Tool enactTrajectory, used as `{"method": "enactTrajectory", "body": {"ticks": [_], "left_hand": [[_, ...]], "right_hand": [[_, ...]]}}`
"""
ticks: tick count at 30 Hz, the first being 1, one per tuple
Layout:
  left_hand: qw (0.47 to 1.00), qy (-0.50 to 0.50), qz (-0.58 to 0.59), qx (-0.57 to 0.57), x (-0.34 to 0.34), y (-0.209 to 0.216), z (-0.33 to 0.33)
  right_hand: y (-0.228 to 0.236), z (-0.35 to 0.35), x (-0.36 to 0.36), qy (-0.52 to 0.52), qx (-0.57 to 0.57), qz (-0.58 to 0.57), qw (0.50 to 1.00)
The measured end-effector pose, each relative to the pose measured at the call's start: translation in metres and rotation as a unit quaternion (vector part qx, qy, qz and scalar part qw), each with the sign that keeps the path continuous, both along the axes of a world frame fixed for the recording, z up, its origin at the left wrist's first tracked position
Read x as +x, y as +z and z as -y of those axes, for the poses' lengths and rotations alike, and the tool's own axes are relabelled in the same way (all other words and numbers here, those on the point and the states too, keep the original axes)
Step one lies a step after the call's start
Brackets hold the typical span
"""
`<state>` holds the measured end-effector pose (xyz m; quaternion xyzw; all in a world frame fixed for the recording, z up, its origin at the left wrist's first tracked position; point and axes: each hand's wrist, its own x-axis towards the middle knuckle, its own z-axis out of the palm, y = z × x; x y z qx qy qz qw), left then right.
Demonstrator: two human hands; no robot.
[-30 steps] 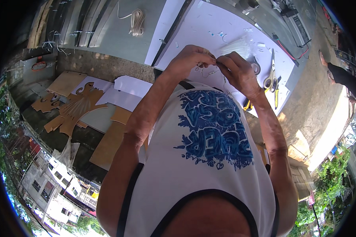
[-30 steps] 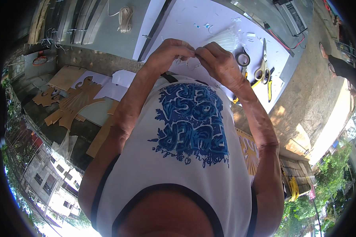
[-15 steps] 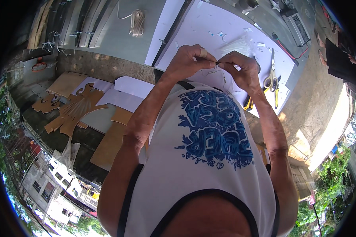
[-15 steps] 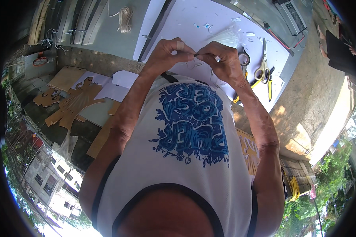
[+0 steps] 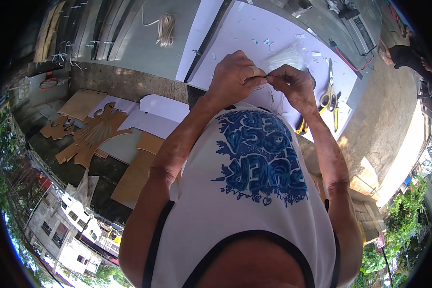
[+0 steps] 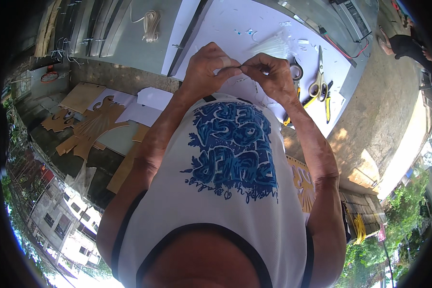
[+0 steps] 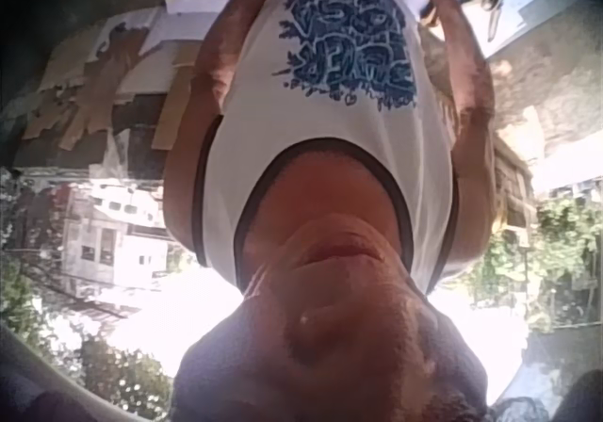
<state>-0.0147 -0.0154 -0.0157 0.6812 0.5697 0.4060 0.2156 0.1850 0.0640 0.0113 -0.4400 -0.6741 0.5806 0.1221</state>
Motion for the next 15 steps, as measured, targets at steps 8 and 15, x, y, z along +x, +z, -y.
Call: {"method": "enactTrajectory", "body": {"ticks": [8, 15], "left_hand": [[0.993, 0.004, 0.105, -0.058, -0.0003, 0.0027, 0.0006], [0.963, 0.048, 0.21, -0.165, 0.002, 0.0039, 0.006]], "right_hand": [[-0.0011, 0.0008, 0.0024, 0.046, 0.12, -0.029, 0.991], [-0.0008, 0.0034, -0.0018, 0.055, 0.137, -0.031, 0.988]]}}
